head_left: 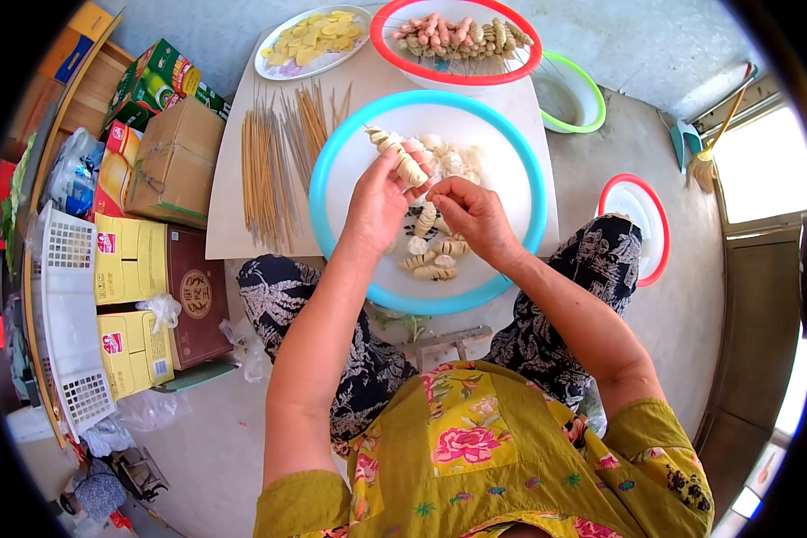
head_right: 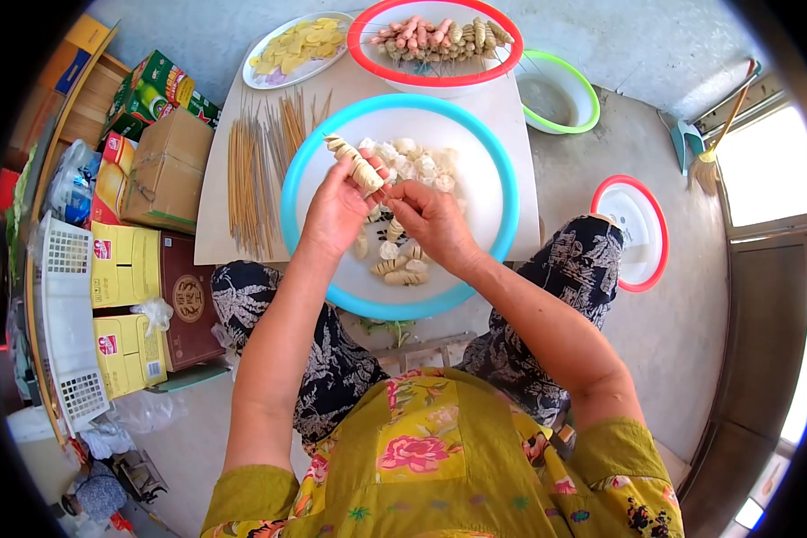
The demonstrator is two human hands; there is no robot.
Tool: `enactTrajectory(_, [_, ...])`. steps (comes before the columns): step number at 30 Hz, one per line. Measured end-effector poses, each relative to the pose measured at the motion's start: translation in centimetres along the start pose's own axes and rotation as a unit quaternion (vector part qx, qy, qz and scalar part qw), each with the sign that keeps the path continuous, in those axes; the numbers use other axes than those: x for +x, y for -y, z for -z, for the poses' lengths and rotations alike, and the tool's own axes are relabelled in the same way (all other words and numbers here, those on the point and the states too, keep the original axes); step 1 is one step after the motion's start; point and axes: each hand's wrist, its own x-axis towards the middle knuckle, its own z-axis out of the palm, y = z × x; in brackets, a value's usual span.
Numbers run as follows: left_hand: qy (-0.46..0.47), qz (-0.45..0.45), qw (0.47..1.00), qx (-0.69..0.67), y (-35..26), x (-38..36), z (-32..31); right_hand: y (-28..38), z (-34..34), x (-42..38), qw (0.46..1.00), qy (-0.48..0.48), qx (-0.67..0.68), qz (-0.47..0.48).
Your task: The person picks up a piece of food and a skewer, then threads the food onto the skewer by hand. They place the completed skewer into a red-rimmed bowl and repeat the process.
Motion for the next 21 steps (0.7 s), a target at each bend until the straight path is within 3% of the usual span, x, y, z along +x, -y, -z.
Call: enactTrajectory(21, [-0.018, -0.013, 0.998, -0.061, 0.13, -0.18, -0.61, -0.62, -0.29, 0.22, 0.999, -0.003, -0.035, 0.025])
